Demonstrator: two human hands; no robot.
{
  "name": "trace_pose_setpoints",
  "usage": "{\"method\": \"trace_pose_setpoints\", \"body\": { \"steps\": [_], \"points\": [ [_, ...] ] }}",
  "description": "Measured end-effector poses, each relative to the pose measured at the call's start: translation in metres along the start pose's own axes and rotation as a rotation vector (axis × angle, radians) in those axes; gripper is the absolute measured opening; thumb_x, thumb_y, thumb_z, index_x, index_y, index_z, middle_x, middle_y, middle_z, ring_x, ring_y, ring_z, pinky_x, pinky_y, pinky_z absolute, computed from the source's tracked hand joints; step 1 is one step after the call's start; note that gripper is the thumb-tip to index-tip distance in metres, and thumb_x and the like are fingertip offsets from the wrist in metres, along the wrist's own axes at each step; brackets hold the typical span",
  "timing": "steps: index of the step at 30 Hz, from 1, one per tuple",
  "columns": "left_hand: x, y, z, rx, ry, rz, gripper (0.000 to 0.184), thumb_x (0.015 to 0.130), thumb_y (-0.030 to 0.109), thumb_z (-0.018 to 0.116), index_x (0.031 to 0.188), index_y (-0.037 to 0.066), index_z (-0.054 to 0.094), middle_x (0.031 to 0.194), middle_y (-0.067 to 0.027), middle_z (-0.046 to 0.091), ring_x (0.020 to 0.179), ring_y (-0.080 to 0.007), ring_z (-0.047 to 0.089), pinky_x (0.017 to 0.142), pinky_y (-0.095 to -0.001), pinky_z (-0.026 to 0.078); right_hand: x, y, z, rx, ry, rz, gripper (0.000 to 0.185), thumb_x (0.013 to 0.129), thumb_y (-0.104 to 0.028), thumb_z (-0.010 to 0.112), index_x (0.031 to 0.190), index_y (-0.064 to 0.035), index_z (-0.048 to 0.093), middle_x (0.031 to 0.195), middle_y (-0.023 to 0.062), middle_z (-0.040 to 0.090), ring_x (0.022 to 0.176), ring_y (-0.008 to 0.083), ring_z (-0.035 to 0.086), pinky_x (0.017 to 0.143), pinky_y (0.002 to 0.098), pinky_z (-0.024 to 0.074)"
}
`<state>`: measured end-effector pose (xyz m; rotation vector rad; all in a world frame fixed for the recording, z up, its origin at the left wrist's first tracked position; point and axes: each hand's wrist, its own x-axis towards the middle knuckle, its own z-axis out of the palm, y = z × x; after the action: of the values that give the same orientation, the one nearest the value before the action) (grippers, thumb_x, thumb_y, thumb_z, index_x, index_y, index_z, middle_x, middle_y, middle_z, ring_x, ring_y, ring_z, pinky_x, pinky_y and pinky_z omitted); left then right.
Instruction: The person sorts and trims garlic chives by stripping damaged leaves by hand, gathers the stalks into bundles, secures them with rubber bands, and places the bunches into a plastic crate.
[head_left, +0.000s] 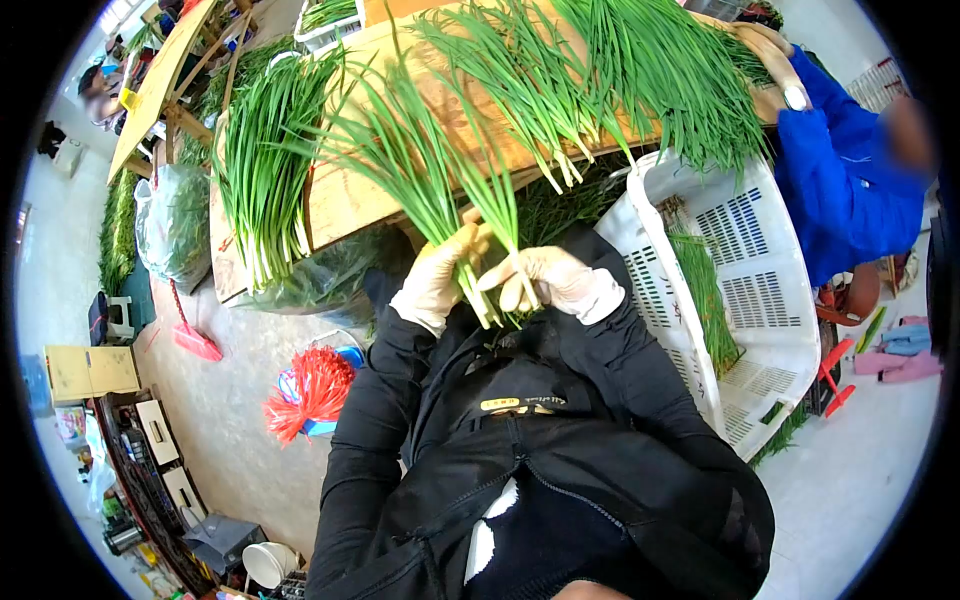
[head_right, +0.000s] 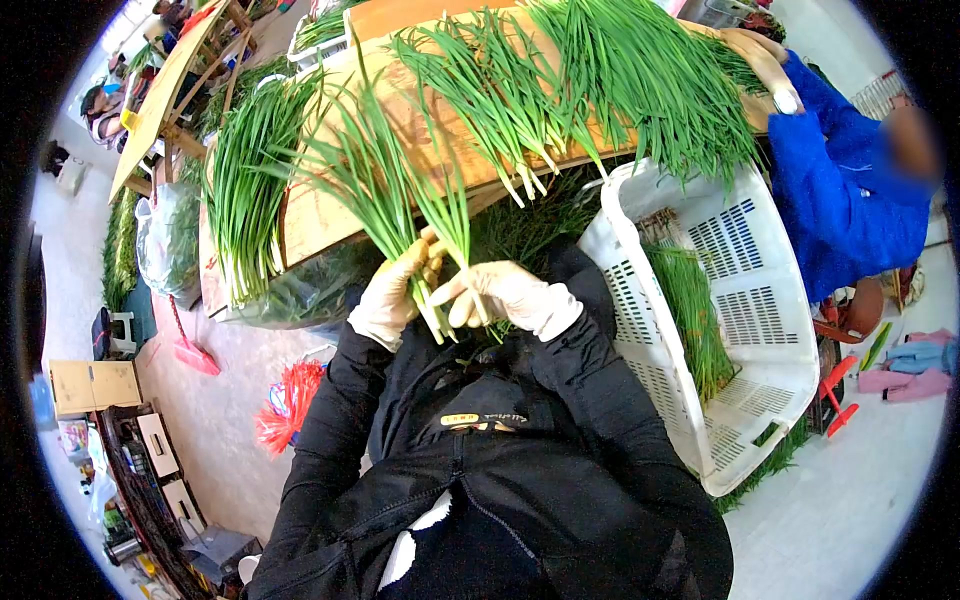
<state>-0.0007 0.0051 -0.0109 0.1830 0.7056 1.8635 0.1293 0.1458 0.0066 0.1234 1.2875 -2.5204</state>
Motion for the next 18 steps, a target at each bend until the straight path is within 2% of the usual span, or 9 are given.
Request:
{"method": "trace_pose_setpoints", "body": {
  "steps": [3,7,8,9,11,12,15,17,18],
  "points": [
    [-0.005,0.006,0.016,0.23,0.059,-0.059,0.025,0.078,0.01,0.061,0.101,0.001,0.057,0.089,-0.0039,0.062,0.07,-0.0089,0.053,0.062,-0.0203,0.042,0.005,0.01,0.0,-0.122,-0.055,0.06,0.045,0.087,-0.041,0.046,0.103,-0.0009,0.058,0.074,0.0055,0.064,0.062,0.0097,0.058,0.055,0.0187,0.0433],
    [-0.001,-0.008,-0.004,0.17,0.055,-0.134,0.031,0.08,0.01,0.059,0.108,-0.002,0.054,0.092,-0.0073,0.062,0.078,-0.0142,0.058,0.07,-0.0263,0.048,0.019,0.013,-0.004,-0.401,0.251,-0.109,0.038,0.089,-0.037,0.045,0.078,-0.0053,0.062,0.06,-0.0005,0.058,0.051,0.0076,0.053,0.046,0.0204,0.0399],
    [0.0,-0.013,-0.009,0.142,0.063,-0.119,0.032,0.079,0.009,0.059,0.108,-0.003,0.054,0.093,-0.0078,0.061,0.079,-0.0147,0.058,0.072,-0.0264,0.048,0.021,0.011,0.0,-0.591,0.364,-0.134,0.039,0.09,-0.036,0.045,0.07,-0.0057,0.061,0.056,0.0006,0.056,0.049,0.0074,0.05,0.045,0.0223,0.0388],
    [-0.001,-0.013,-0.002,0.112,0.073,-0.104,0.032,0.079,0.009,0.059,0.108,-0.003,0.054,0.095,-0.0084,0.061,0.081,-0.0153,0.059,0.073,-0.0265,0.048,0.02,0.008,0.009,-0.73,0.45,-0.195,0.035,0.088,-0.03,0.05,0.064,-0.0058,0.057,0.055,0.0041,0.054,0.047,0.0134,0.051,0.044,0.0262,0.0395],
    [-0.002,-0.013,0.012,0.08,0.146,-0.042,0.028,0.078,0.004,0.06,0.105,-0.003,0.054,0.097,-0.0114,0.062,0.084,-0.019,0.06,0.075,-0.0291,0.049,0.023,0.019,0.0,-1.351,0.613,-0.664,0.029,0.082,-0.024,0.056,0.059,-0.0063,0.052,0.054,0.0073,0.052,0.047,0.0211,0.052,0.044,0.0309,0.0408],
    [-0.001,-0.016,0.013,0.089,0.178,-0.021,0.028,0.078,0.003,0.06,0.105,-0.003,0.054,0.098,-0.0119,0.062,0.085,-0.0198,0.06,0.077,-0.0297,0.049,0.021,0.018,0.006,-1.479,0.746,-0.714,0.026,0.077,-0.019,0.059,0.055,-0.0077,0.049,0.054,0.0086,0.049,0.048,0.0254,0.051,0.045,0.0334,0.0421],
    [0.005,-0.012,0.026,0.079,0.244,0.067,0.028,0.077,0.004,0.062,0.103,-0.001,0.055,0.096,-0.0119,0.062,0.086,-0.0207,0.061,0.078,-0.0307,0.049,0.007,0.029,0.001,-1.487,0.884,-0.944,0.024,0.074,-0.013,0.06,0.054,-0.0078,0.047,0.051,0.0058,0.046,0.045,0.024,0.05,0.041,0.0337,0.0407],
    [0.009,0.006,0.039,0.175,0.274,0.186,0.034,0.076,0.01,0.065,0.106,-0.001,0.054,0.09,-0.0083,0.063,0.08,-0.0171,0.062,0.071,-0.0288,0.051,-0.013,0.049,-0.008,-1.512,0.942,-0.876,0.025,0.074,-0.011,0.06,0.054,-0.0079,0.045,0.049,0.0062,0.045,0.044,0.023,0.05,0.04,0.0323,0.0404],
    [0.01,0.017,0.043,0.175,0.253,0.248,0.034,0.076,0.01,0.065,0.105,-0.001,0.053,0.09,-0.0088,0.062,0.081,-0.0179,0.062,0.072,-0.0287,0.052,-0.025,0.062,-0.008,-1.539,0.926,-0.692,0.024,0.075,-0.015,0.059,0.056,-0.0077,0.048,0.051,0.0069,0.048,0.047,0.0238,0.052,0.043,0.0337,0.0422]
  ]
}}
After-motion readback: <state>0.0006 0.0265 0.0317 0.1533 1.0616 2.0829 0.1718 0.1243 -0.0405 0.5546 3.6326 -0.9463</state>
